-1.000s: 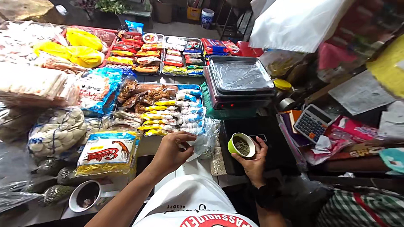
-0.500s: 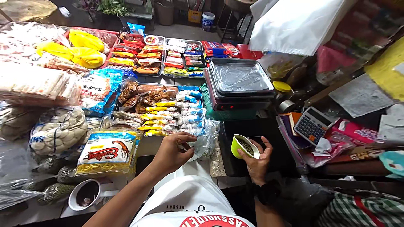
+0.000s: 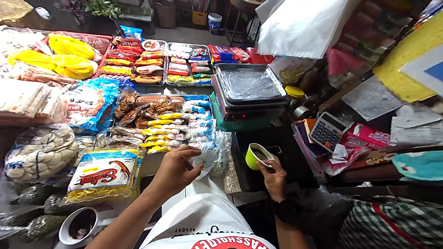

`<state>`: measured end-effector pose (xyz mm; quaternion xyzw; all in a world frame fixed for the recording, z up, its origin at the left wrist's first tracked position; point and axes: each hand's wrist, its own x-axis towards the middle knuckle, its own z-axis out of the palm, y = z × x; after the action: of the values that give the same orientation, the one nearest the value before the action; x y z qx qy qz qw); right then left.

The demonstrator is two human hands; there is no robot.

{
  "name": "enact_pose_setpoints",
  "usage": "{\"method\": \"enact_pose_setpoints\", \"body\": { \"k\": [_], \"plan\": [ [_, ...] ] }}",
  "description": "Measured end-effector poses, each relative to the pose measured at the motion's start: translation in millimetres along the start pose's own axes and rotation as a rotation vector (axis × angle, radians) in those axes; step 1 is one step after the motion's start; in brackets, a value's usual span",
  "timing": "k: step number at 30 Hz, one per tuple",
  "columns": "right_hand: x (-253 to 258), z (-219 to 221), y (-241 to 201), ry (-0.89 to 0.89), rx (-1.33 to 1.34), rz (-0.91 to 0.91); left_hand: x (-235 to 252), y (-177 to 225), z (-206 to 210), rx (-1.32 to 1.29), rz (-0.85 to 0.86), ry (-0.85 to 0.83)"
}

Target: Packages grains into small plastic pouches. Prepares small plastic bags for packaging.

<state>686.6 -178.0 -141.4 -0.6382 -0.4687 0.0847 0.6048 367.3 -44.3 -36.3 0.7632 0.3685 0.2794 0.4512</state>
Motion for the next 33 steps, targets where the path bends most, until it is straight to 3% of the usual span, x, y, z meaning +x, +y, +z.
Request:
{"method": "enact_pose_setpoints", "body": {
  "k": [3,12,27,33],
  "plan": [
    [6,1,-16,-0.070,0.097,-0.081,-1,7,-3,-0.020,-0.046,-0.034],
    [50,38,-113,-0.507,0.396,-0.343,4,16,-1,-0.072,-0.069,-0.093],
    [84,58,-155,-0.837,-0.065,-0.486,5,18,6,-0.089,-0.061,-0.078],
    [85,64,-157,-0.883,-0.075,-0.476,3,16,7,-0.105,-0.035,-0.061]
  ]
}}
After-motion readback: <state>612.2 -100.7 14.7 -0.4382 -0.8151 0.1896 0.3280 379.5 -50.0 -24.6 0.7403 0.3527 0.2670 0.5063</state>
